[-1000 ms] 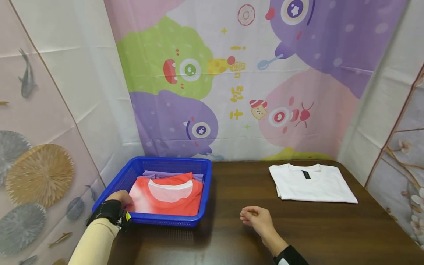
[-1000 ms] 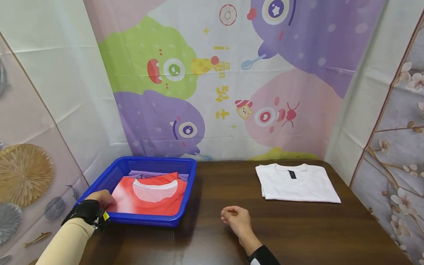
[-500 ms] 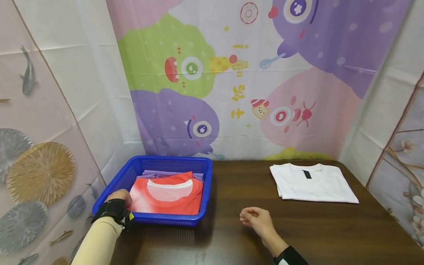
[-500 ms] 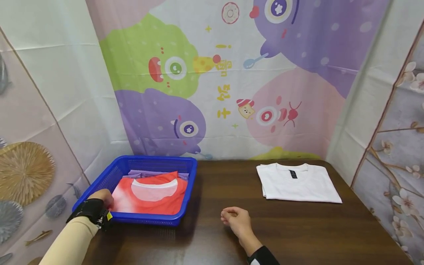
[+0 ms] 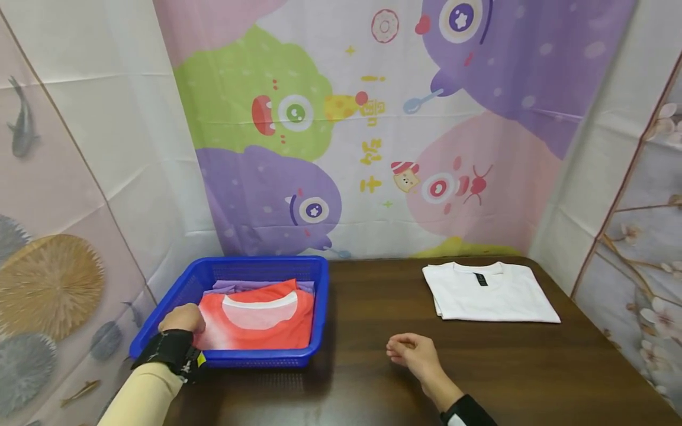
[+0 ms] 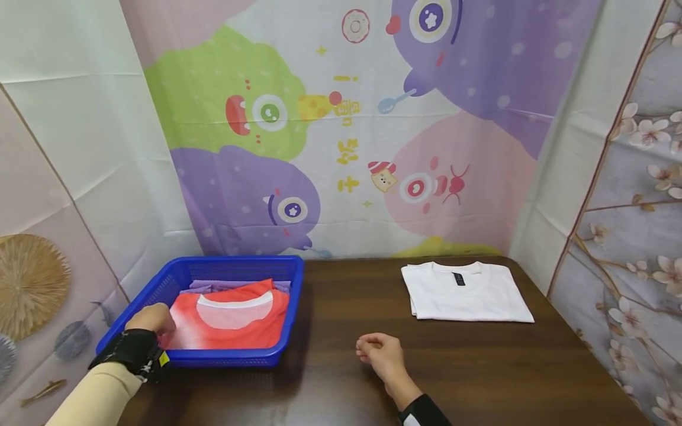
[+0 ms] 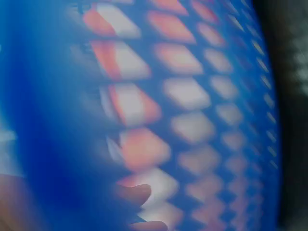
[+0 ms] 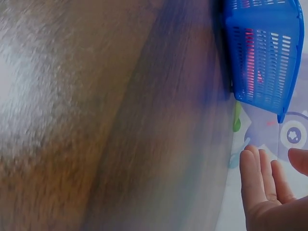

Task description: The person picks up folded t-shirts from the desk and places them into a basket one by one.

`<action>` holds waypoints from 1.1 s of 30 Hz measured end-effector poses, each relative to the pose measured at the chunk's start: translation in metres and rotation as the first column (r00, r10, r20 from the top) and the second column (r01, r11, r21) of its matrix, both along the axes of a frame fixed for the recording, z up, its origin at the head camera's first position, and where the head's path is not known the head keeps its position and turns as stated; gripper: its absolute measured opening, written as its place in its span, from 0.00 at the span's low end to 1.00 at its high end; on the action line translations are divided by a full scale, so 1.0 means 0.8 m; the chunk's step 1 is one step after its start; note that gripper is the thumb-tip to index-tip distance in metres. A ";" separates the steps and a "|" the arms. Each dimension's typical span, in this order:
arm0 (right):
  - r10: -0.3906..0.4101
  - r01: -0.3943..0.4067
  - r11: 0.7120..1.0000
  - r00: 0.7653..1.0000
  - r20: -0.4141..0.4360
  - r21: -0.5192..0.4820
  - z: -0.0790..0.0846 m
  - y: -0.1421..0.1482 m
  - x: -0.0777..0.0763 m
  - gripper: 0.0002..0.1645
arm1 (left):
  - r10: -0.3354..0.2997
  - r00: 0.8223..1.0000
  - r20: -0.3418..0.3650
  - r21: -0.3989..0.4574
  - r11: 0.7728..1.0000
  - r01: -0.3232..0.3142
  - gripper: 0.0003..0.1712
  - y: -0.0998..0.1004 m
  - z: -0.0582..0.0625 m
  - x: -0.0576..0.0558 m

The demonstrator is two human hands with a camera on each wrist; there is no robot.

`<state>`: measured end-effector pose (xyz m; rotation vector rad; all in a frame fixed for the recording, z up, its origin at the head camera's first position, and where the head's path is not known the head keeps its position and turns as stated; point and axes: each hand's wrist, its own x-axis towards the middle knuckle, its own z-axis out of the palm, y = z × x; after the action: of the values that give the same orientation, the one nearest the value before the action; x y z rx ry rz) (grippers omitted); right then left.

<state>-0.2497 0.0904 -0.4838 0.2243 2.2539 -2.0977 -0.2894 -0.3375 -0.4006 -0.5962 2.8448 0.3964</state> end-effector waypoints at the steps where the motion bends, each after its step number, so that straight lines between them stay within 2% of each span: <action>1: -0.005 0.005 1.000 1.000 -0.006 0.000 0.000 0.001 0.000 0.13 | -0.039 0.999 -0.030 0.012 0.999 0.040 0.20 0.004 0.005 0.000; 4: -0.024 0.024 1.000 1.000 -0.006 0.001 0.003 0.006 0.000 0.14 | -0.136 0.985 -0.110 0.043 0.989 0.142 0.14 0.026 0.021 0.002; 6: -0.036 0.036 0.999 0.999 -0.004 0.003 0.006 0.010 0.001 0.14 | -0.202 0.961 -0.188 0.057 0.975 0.216 0.14 0.048 0.032 0.004; 8: -0.048 0.048 0.999 0.999 0.001 0.004 0.008 0.013 0.002 0.13 | -0.265 0.924 -0.277 0.062 0.954 0.293 0.19 0.071 0.037 0.004; 10: -0.058 0.058 0.998 0.998 0.000 0.004 0.008 0.017 0.002 0.13 | -0.317 0.873 -0.371 0.062 0.930 0.364 0.17 0.097 0.044 0.004; 12: -0.070 0.070 0.997 0.998 -0.001 0.006 0.008 0.020 0.001 0.13 | -0.342 0.830 -0.440 0.079 0.906 0.416 0.14 0.125 0.050 0.005; 15: -0.092 0.092 0.996 0.996 -0.001 0.007 0.010 0.027 0.000 0.13 | -0.328 0.788 -0.522 0.148 0.874 0.462 0.13 0.168 0.060 0.009; 18: -0.098 0.098 0.995 0.995 -0.007 0.005 0.010 0.037 -0.001 0.15 | -0.280 0.749 -0.601 0.228 0.838 0.496 0.12 0.211 0.063 0.013; 21: -0.080 0.080 0.997 0.996 -0.035 -0.008 0.006 0.053 -0.002 0.17 | -0.244 0.699 -0.673 0.280 0.790 0.546 0.10 0.253 0.059 0.018; 23: -0.055 0.053 0.998 0.997 -0.062 -0.022 0.002 0.065 -0.003 0.18 | -0.228 0.674 -0.702 0.319 0.746 0.585 0.09 0.279 0.055 0.021; 24: -0.056 0.054 0.998 0.996 -0.063 -0.023 0.001 0.071 -0.004 0.18 | -0.222 0.668 -0.711 0.340 0.723 0.601 0.09 0.292 0.052 0.022; 25: -0.061 0.060 0.998 0.996 -0.062 -0.023 0.000 0.076 -0.004 0.18 | -0.216 0.669 -0.711 0.367 0.698 0.615 0.08 0.304 0.049 0.023; 27: -0.084 0.084 0.996 0.996 -0.039 -0.011 0.001 0.086 -0.005 0.19 | -0.197 0.689 -0.697 0.436 0.646 0.626 0.08 0.326 0.042 0.024; 28: -0.095 0.095 0.995 0.995 -0.030 -0.008 0.002 0.090 -0.005 0.20 | -0.184 0.711 -0.679 0.484 0.615 0.622 0.09 0.337 0.037 0.023; 30: -0.141 0.141 0.990 0.990 0.011 0.006 0.004 0.099 -0.005 0.21 | -0.150 0.769 -0.621 0.599 0.542 0.589 0.10 0.357 0.026 0.021; 33: -0.171 0.172 0.985 0.984 0.058 -0.006 0.006 0.115 -0.007 0.22 | -0.091 0.856 -0.509 0.751 0.439 0.493 0.12 0.387 0.004 0.012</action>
<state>-0.2551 0.1824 -0.4788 0.4886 2.2639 -2.1520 -0.2794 -0.0281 -0.3973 0.2590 2.4395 1.9114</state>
